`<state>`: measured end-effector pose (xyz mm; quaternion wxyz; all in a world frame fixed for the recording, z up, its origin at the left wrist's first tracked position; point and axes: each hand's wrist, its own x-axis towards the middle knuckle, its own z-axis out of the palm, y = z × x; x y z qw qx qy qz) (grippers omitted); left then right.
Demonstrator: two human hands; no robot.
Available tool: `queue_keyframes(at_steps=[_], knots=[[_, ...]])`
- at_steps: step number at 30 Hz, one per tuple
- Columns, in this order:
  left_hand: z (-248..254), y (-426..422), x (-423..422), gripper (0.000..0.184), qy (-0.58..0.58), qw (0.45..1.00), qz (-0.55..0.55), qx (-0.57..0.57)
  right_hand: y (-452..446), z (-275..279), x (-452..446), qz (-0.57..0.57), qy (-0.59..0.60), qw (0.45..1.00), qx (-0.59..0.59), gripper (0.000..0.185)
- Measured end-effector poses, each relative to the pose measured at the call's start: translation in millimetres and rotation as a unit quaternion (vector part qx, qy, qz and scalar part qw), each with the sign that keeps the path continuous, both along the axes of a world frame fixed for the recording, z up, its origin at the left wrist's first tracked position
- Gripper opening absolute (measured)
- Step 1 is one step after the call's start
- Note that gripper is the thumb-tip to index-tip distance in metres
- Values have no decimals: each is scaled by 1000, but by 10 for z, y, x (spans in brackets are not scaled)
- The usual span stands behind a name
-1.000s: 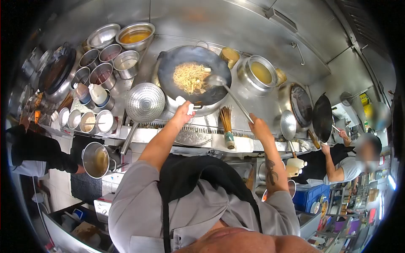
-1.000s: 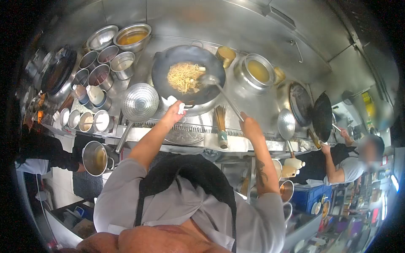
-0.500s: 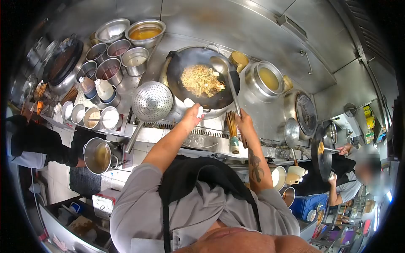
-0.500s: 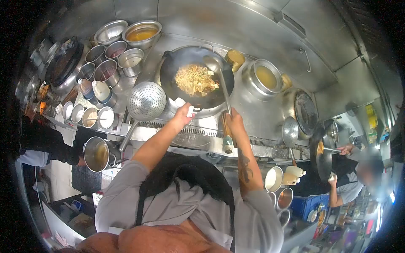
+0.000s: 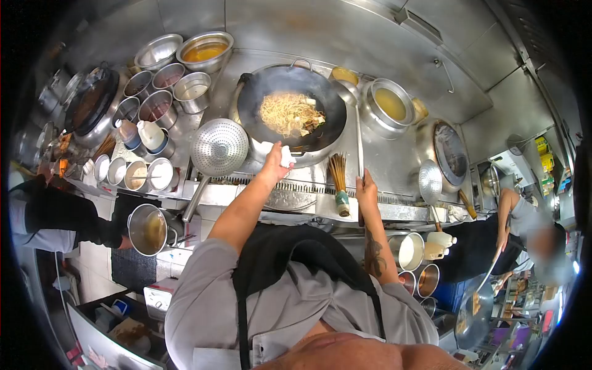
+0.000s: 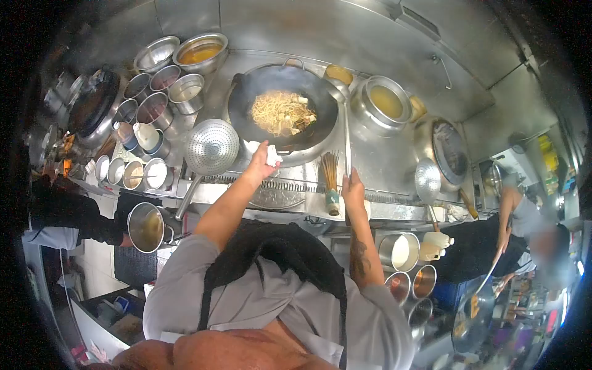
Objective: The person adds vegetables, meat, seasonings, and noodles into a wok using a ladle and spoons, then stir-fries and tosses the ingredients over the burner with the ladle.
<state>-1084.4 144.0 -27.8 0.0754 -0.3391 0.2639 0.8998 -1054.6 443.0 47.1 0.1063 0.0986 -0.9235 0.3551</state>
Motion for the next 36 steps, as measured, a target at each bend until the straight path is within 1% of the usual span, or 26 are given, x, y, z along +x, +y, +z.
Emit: queue_keyframes(at_steps=[2, 4, 5, 7, 8, 10, 11, 12, 13, 15, 16, 17, 19, 20, 21, 23, 24, 26, 27, 28, 30, 31, 33, 34, 35, 36], knots=[[170, -32, 221, 34, -7, 999, -7, -37, 273, -323, -5, -19, 10, 1000, 0, 39], [188, -141, 560, 33, 57, 993, -48, -91, 471, -405, 78, -45, -22, 998, 35, 39], [145, -245, 746, 30, 53, 992, -73, -85, 572, -460, 133, -58, -40, 996, 52, 39], [289, -417, 1281, 26, 142, 975, -149, -80, 843, -849, 156, -58, 33, 993, 96, 42], [370, -427, 1551, 27, 65, 981, -122, -138, 937, -1006, 190, -58, 69, 989, 117, 43], [175, -625, 2103, 25, 51, 963, -200, -171, 1013, -1095, 289, -75, -13, 990, 122, 46], [222, -579, 2311, 26, -33, 956, -198, -211, 1045, -1131, 313, -82, -54, 987, 124, 47], [-68, -640, 2528, 25, -50, 946, -201, -249, 1079, -1174, 327, -77, -105, 981, 141, 52], [-312, -641, 2743, 23, -92, 938, -184, -280, 1108, -1220, 334, -73, -102, 981, 146, 53], [-534, -536, 3102, 32, -181, 871, -193, -414, 1127, -1314, 333, -64, -95, 981, 154, 55], [-789, -554, 3352, 44, -168, 826, -221, -491, 1147, -1353, 305, -52, -125, 980, 148, 55], [-1376, -689, 3679, 56, -237, 757, -270, -546, 1157, -1399, 265, -36, -138, 978, 155, 53], [-1733, -595, 4183, 66, -306, 660, -345, -593, 1193, -1478, 226, -8, -163, 971, 175, 51], [-1689, -526, 4399, 67, -316, 689, -378, -532, 1181, -1450, 224, -7, -179, 966, 187, 46], [-1797, -480, 4636, 66, -350, 656, -427, -515, 1201, -1449, 214, -3, -173, 966, 192, 44], [-2066, -450, 5106, 56, -354, 640, -497, -467, 1245, -1425, 265, 20, -158, 966, 205, 42], [-2044, -429, 5246, 50, -285, 631, -557, -459, 1254, -1348, 330, 3, -166, 969, 181, 40], [-2125, -429, 5513, 47, -241, 635, -586, -441, 1267, -1159, 489, -33, -170, 971, 165, 38], [-2301, -454, 5600, 49, -268, 650, -564, -434, 1274, -1112, 577, -58, -164, 970, 172, 38], [-2463, -491, 5652, 58, -319, 693, -476, -438, 1377, -1190, 627, -39, -169, 969, 174, 36], [-2547, -572, 5689, 70, -330, 733, -343, -486, 1603, -1403, 795, -32, -175, 972, 157, 38], [-2512, -626, 5612, 74, -295, 736, -299, -531, 1662, -1450, 897, -37, -175, 974, 137, 40], [-2218, -685, 5523, 74, -273, 780, -237, -511, 1708, -1511, 1087, -54, -172, 978, 108, 45], [-2207, -686, 5539, 69, -283, 779, -201, -523, 1712, -1529, 1186, -68, -167, 979, 98, 47], [-2341, -705, 5560, 64, -291, 776, -166, -535, 1749, -1554, 1303, -83, -163, 979, 87, 49], [-2290, -708, 5537, 59, -297, 771, -133, -547, 1814, -1683, 1366, -75, -92, 987, 107, 51]])
